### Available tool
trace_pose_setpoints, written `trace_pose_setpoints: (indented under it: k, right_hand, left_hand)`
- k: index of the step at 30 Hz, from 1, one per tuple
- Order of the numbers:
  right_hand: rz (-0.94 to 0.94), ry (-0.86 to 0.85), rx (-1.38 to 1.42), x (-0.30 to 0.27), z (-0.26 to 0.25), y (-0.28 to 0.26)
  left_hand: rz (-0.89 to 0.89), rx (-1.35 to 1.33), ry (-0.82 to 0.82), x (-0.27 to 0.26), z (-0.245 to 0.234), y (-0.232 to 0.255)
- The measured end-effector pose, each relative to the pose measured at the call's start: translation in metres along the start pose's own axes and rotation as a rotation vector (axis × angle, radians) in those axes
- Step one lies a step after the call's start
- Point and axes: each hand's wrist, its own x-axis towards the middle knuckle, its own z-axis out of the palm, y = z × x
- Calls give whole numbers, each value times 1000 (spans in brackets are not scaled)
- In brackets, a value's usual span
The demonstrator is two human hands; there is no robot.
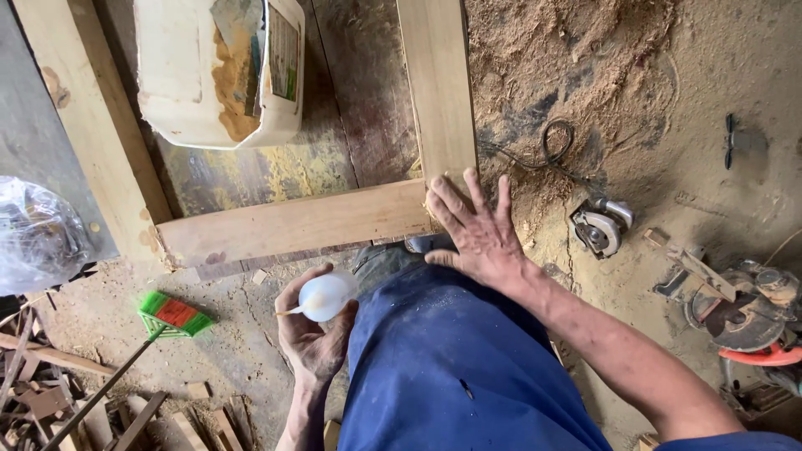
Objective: Apply glue to wooden planks and assemble them into a frame, checking for squareness and sanding the edges.
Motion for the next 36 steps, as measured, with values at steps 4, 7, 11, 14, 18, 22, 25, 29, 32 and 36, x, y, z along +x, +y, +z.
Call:
trace_pose_setpoints:
  k: [4, 7, 11, 14, 18, 22, 25, 29, 32, 36]
  right_hand:
    - [6, 38, -20, 2, 3, -5]
    - [-41, 54, -18, -11, 2, -2]
    - [13, 106, 69, 8, -1, 8]
    - [4, 71, -50, 11, 18, -5]
    - [-85, 118, 37, -14, 13, -11]
    - [-210, 185, -96, -14, 9, -9]
    - [-188, 145, -93, -2, 7, 5]
    - [-52, 143, -132, 12, 2, 17]
    - [-261, 121, -69, -13, 1, 6]
    - [-251, -4, -126, 2, -3, 17]
  left_hand:
    - [-27, 32, -12, -6, -1, -3]
    - [-20, 44, -24, -8, 0, -4]
    - [-38, -13, -16, -12, 2, -8]
    - [-64, 2, -4, -13, 4, -5]
    - [-52, 42, 3, -11, 2, -6]
    - [-73, 29, 8, -12, 1, -7]
    - [-56, 37, -7, -11, 3, -7]
    - [-87, 8, -2, -10, 5, -8]
    - [-56, -15, -5, -14, 3, -15]
    - [-48, -8, 9, -14, 3, -15]
